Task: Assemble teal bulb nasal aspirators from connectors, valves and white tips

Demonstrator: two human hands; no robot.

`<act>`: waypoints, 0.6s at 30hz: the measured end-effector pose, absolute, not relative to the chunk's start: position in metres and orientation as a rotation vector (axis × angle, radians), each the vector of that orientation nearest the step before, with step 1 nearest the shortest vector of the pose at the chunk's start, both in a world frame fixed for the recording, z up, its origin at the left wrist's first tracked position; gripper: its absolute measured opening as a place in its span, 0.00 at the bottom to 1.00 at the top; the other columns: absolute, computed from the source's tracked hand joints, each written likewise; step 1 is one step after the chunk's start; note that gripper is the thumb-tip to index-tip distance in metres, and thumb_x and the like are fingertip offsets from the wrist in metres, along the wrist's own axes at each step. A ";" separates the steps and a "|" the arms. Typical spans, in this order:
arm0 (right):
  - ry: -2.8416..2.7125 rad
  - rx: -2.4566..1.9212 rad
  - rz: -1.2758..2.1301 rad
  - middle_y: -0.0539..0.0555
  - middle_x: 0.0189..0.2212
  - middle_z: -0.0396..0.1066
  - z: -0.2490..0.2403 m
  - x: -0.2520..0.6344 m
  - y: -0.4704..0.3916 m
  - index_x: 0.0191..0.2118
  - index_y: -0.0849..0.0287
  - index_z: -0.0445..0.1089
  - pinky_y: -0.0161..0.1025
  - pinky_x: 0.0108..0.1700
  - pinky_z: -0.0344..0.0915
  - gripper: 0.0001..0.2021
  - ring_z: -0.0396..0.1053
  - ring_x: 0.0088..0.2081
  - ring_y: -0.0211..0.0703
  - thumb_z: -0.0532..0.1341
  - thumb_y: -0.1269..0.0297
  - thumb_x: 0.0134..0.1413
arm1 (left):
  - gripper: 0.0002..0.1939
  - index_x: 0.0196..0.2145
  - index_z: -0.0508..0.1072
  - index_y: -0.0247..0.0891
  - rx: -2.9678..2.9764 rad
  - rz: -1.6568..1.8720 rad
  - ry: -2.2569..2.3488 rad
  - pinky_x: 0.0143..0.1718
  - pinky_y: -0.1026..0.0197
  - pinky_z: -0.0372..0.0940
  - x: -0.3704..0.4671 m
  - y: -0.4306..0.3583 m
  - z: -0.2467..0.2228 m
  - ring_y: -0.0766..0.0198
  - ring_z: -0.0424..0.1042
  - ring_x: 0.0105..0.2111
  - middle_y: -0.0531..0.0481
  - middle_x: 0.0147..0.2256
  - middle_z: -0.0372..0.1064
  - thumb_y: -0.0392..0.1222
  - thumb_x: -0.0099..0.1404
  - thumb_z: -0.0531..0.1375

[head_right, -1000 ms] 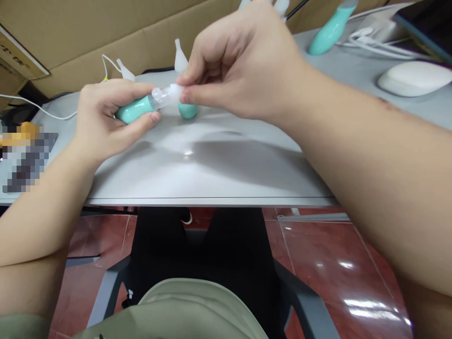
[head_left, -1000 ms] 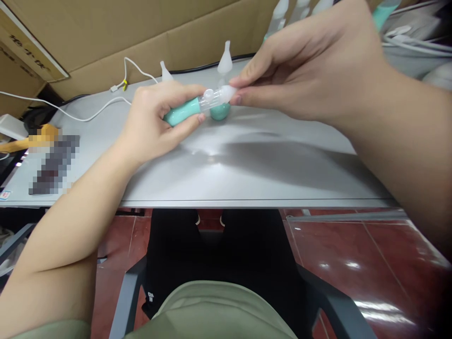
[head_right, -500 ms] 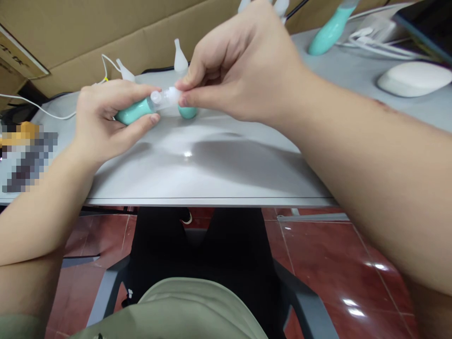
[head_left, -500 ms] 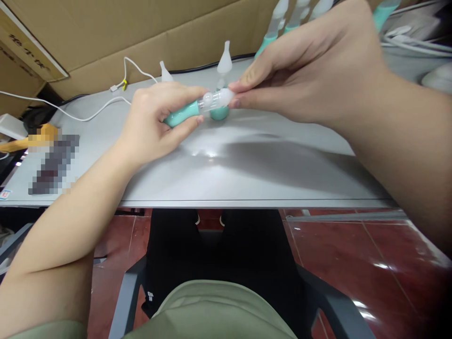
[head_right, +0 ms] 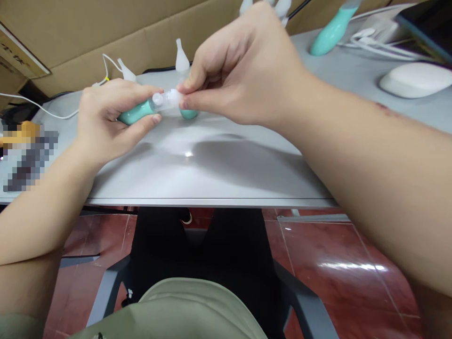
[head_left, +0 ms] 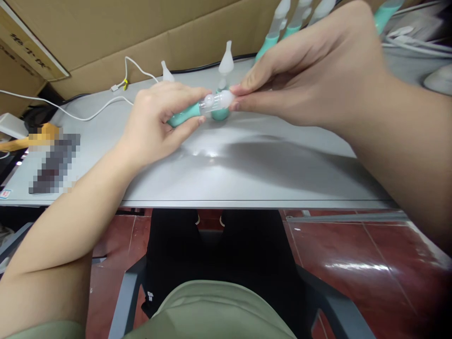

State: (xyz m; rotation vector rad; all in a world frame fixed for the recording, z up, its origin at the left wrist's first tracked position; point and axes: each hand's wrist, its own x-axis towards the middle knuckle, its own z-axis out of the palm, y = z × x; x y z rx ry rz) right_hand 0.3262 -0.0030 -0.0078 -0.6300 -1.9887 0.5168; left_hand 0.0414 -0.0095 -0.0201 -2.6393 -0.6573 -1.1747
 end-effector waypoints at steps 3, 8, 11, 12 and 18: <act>-1.993 -0.627 0.509 0.43 0.34 0.83 -0.008 0.326 -0.003 0.34 0.56 0.85 0.27 0.40 0.77 0.15 0.78 0.36 0.27 0.82 0.51 0.53 | 0.13 0.56 0.87 0.49 -2.644 -1.159 -0.667 0.48 0.47 0.82 0.042 -0.012 -0.019 0.51 0.87 0.42 0.50 0.45 0.88 0.48 0.79 0.65; -2.054 -0.635 0.434 0.43 0.33 0.82 -0.008 0.327 0.000 0.34 0.56 0.85 0.30 0.38 0.75 0.15 0.76 0.35 0.27 0.81 0.50 0.55 | 0.14 0.56 0.87 0.49 -2.641 -1.061 -0.777 0.50 0.44 0.81 0.042 -0.015 -0.017 0.49 0.87 0.44 0.48 0.47 0.88 0.49 0.79 0.65; -2.086 -0.653 0.377 0.43 0.33 0.82 -0.007 0.329 0.000 0.35 0.55 0.85 0.31 0.39 0.76 0.14 0.77 0.35 0.27 0.79 0.49 0.58 | 0.14 0.56 0.86 0.48 -2.660 -1.022 -0.815 0.51 0.43 0.81 0.043 -0.016 -0.017 0.49 0.86 0.45 0.47 0.47 0.87 0.49 0.80 0.64; -2.088 -0.664 0.375 0.43 0.34 0.82 -0.007 0.329 0.000 0.35 0.55 0.85 0.31 0.39 0.76 0.14 0.77 0.35 0.28 0.79 0.49 0.58 | 0.14 0.56 0.86 0.48 -2.660 -1.019 -0.814 0.51 0.43 0.80 0.044 -0.017 -0.016 0.49 0.86 0.45 0.47 0.47 0.87 0.49 0.80 0.64; -2.099 -0.683 0.422 0.42 0.34 0.82 -0.013 0.331 0.005 0.35 0.54 0.85 0.27 0.41 0.79 0.11 0.80 0.36 0.28 0.82 0.55 0.55 | 0.15 0.57 0.87 0.47 -2.640 -0.971 -0.799 0.49 0.45 0.79 0.042 -0.015 -0.021 0.49 0.85 0.43 0.46 0.46 0.88 0.49 0.80 0.63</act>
